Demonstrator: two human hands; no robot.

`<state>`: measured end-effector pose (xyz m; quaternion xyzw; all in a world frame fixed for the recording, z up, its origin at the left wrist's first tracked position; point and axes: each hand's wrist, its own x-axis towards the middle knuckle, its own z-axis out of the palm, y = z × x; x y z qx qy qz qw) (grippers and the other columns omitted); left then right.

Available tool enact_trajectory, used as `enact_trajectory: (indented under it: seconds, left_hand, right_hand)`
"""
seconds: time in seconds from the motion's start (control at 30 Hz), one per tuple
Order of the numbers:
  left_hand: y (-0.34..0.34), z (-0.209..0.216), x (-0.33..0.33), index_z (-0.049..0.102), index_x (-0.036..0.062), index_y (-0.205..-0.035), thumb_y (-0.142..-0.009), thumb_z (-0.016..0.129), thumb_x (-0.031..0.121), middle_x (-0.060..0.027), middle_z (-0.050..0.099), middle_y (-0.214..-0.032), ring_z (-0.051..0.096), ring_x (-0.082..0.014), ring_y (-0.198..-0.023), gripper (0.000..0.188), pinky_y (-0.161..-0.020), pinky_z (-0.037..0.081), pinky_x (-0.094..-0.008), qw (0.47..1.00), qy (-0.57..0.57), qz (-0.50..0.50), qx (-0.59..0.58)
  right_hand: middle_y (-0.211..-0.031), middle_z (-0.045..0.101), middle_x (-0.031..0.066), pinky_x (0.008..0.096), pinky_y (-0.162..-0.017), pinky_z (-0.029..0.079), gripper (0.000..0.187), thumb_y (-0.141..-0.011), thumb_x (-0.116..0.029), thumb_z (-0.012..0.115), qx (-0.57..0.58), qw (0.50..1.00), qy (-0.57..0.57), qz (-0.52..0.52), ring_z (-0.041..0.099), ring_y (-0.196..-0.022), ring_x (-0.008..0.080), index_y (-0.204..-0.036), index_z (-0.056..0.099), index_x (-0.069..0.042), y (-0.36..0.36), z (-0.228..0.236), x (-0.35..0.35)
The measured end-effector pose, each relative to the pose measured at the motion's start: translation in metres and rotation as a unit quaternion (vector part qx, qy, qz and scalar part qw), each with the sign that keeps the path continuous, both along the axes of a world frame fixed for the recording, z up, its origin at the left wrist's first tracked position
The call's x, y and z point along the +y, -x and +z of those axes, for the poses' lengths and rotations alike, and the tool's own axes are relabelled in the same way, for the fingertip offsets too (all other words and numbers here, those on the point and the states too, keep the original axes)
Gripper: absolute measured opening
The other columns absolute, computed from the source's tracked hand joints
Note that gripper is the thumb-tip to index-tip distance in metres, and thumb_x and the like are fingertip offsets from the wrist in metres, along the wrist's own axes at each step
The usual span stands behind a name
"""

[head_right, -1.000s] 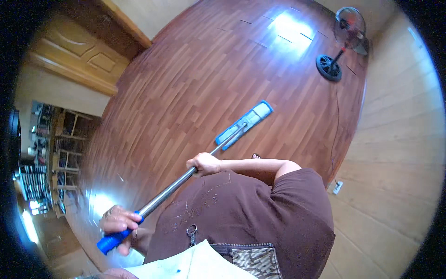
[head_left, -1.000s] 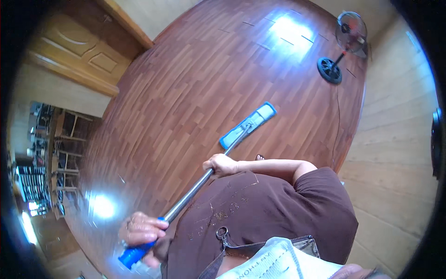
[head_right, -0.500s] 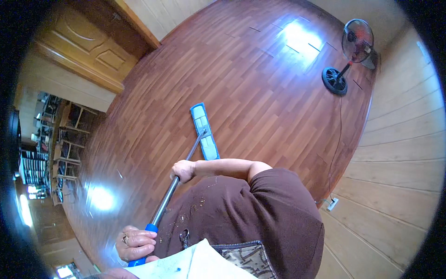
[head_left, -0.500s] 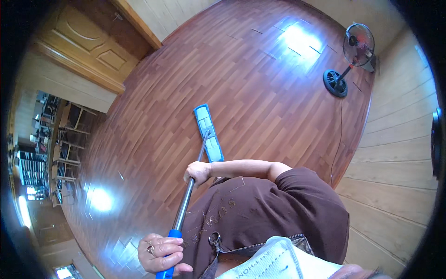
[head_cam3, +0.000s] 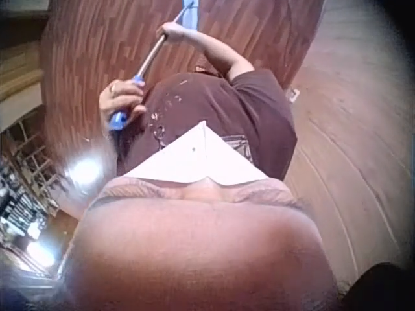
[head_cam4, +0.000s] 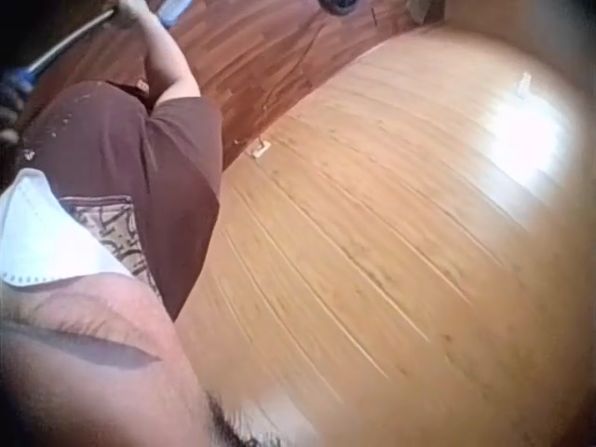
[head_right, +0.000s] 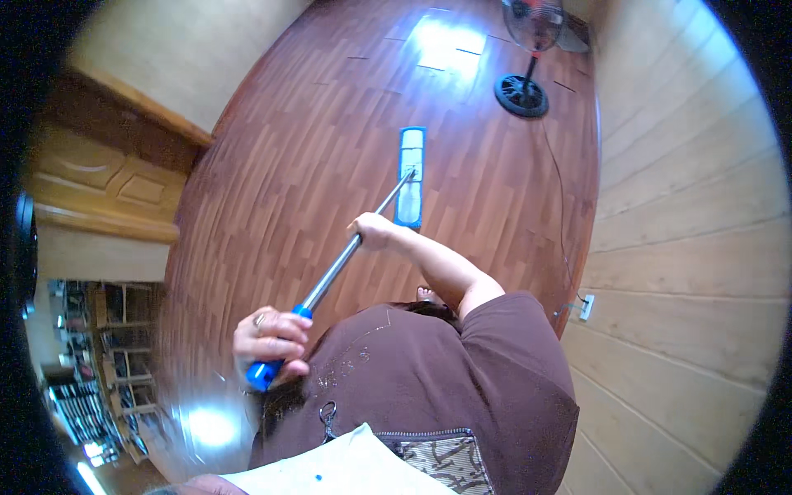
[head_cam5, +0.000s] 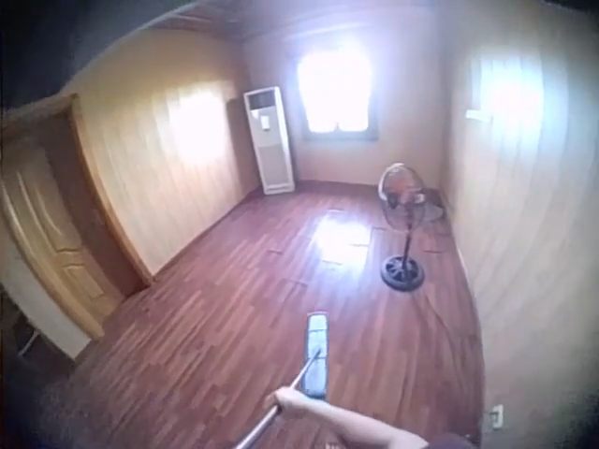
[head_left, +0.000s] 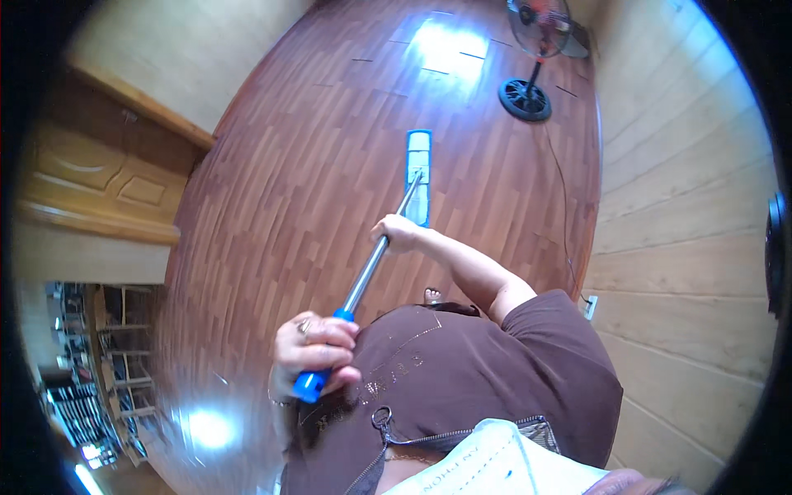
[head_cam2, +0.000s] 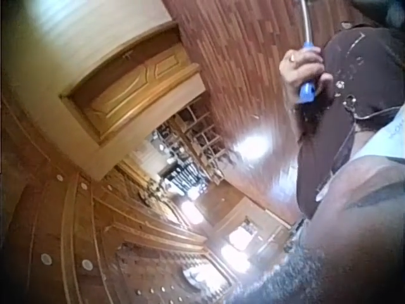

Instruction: Mopping a wooden floor using a flat microfiber mop.

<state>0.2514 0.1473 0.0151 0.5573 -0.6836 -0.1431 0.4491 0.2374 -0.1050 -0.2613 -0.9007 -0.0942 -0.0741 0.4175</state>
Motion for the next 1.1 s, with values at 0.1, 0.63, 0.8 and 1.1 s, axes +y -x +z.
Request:
enact_trajectory:
  seconds: [0.1, 0.63, 0.8, 1.1]
  left_hand:
    - [-0.005, -0.010, -0.042, 0.064, 0.0105, -0.070, -0.067, 0.082, 0.021, -0.0023, 0.065, -0.075, 0.069, -0.0220, -0.081, 0.021, -0.062, 0.044, -0.0316, 0.999, -0.027, -0.041, 0.021]
    - [-0.022, 0.015, -0.108, 0.065, 0.0044, -0.068, -0.072, 0.079, 0.014, -0.0079, 0.065, -0.068, 0.068, -0.0222, -0.069, 0.017, -0.076, 0.057, -0.0376, 0.950, -0.059, -0.277, 0.128]
    - [-0.030, 0.032, -0.088, 0.063, 0.0071, -0.071, -0.070, 0.077, 0.007, -0.0088, 0.066, -0.072, 0.069, -0.0265, -0.077, 0.014, -0.064, 0.052, -0.0336, 0.941, -0.077, -0.289, 0.159]
    - [0.002, 0.044, -0.015, 0.061, 0.0086, -0.069, -0.070, 0.080, 0.016, -0.0054, 0.065, -0.071, 0.069, -0.0219, -0.073, 0.020, -0.058, 0.050, -0.0313, 0.982, -0.027, -0.155, 0.105]
  right_hand:
    - [-0.063, 0.060, 0.0103, 0.0416, -0.057, 0.048, 0.005, -0.061, -0.011, 0.065, 0.003, 0.996, -0.033, -0.085, 0.061, -0.064, 0.0338, -0.063, 0.060, -0.012, 0.026, -0.015, -0.042]
    - [-0.057, 0.049, 0.0188, 0.0409, -0.047, 0.039, 0.030, -0.075, -0.022, 0.068, -0.044, 0.916, -0.007, -0.398, 0.053, -0.052, 0.0358, -0.057, 0.051, -0.006, 0.176, 0.012, -0.019]
    - [-0.060, 0.055, 0.0199, 0.0424, -0.049, 0.041, 0.033, -0.078, -0.027, 0.069, 0.016, 0.927, -0.036, -0.373, 0.056, -0.058, 0.0394, -0.060, 0.055, -0.005, 0.176, 0.031, 0.014]
    - [-0.064, 0.059, 0.0150, 0.0423, -0.055, 0.046, 0.021, -0.077, -0.028, 0.069, 0.045, 0.983, -0.064, -0.165, 0.061, -0.065, 0.0356, -0.066, 0.062, -0.012, 0.134, 0.020, 0.038]
